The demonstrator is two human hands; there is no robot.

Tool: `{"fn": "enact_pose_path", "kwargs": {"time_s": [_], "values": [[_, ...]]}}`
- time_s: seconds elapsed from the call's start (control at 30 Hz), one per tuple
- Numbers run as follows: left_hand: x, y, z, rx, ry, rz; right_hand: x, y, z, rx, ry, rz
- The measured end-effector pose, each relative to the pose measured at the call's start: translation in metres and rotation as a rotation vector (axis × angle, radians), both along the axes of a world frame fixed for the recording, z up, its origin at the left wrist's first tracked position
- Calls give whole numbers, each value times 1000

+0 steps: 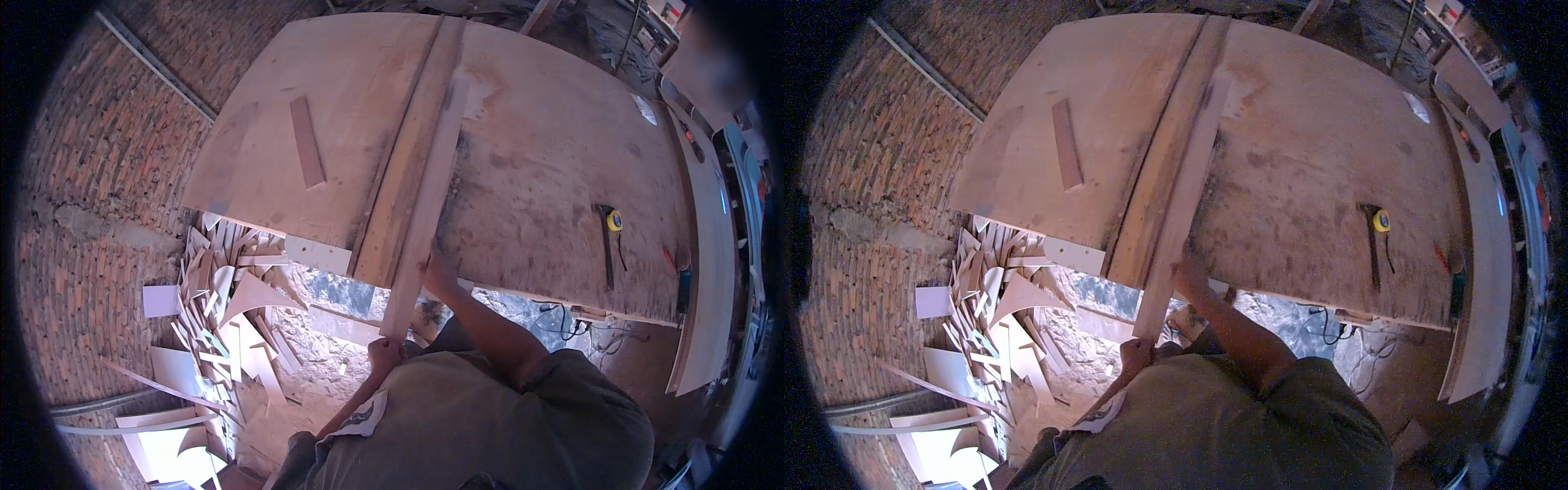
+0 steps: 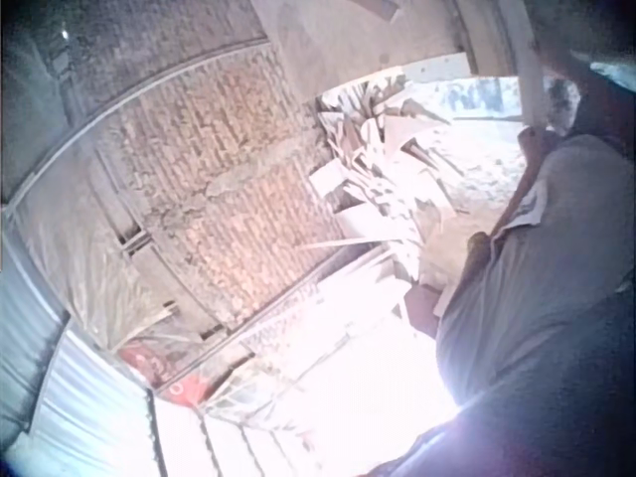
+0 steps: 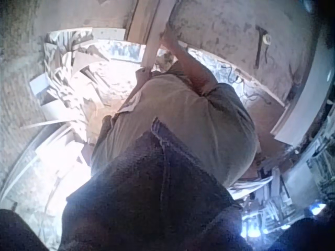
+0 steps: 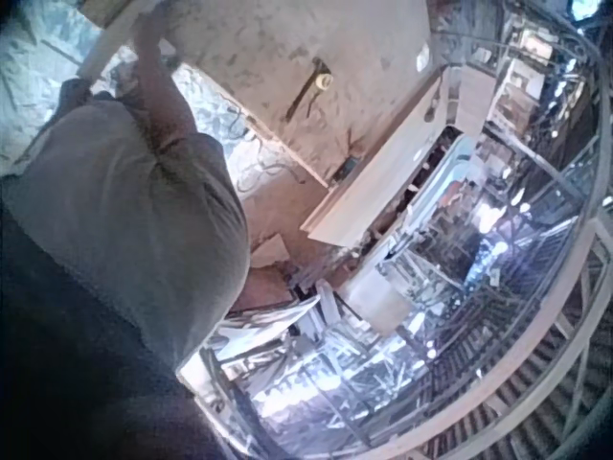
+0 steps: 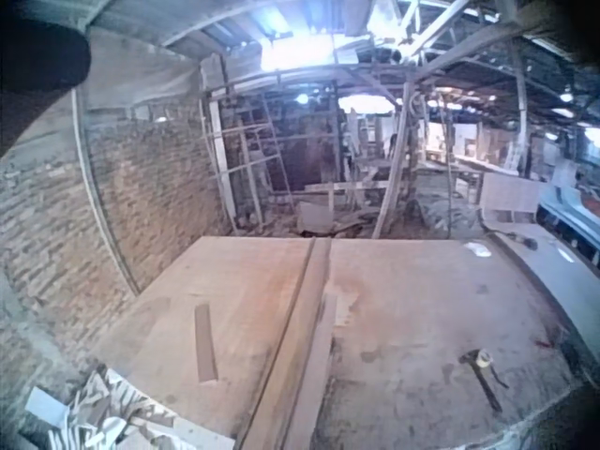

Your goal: The person cuts several thin strips of wood using a table saw, then moves across the workshop and handles more wood pieces.

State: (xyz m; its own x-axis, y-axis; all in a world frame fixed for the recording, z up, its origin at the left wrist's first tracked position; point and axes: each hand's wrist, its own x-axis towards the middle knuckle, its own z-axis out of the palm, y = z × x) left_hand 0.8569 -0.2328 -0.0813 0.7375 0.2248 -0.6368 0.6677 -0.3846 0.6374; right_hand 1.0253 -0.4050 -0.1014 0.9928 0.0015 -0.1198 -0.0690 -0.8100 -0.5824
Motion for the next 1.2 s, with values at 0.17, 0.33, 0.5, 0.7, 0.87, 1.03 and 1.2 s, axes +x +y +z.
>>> {"fn": "enact_pose_path", "kwargs": {"time_s": [0.17,0.33,0.5,0.7,0.87,1.03,1.2], "values": [[29,-20,12,-66,39,154,32,-11,-10,2,-68,-1],[51,-33,-6,-86,-16,283,59,-20,24,159,84,7],[76,-42,-16,-74,-31,357,83,-29,22,175,126,10],[113,-65,-5,-125,-46,437,119,-40,4,291,79,-47],[154,-79,-7,-37,-47,397,158,-50,-6,113,11,-17],[181,-82,-15,222,-50,212,186,-54,-11,34,-36,-58],[181,-90,8,213,-75,153,112,-69,-11,126,-171,148]]}}
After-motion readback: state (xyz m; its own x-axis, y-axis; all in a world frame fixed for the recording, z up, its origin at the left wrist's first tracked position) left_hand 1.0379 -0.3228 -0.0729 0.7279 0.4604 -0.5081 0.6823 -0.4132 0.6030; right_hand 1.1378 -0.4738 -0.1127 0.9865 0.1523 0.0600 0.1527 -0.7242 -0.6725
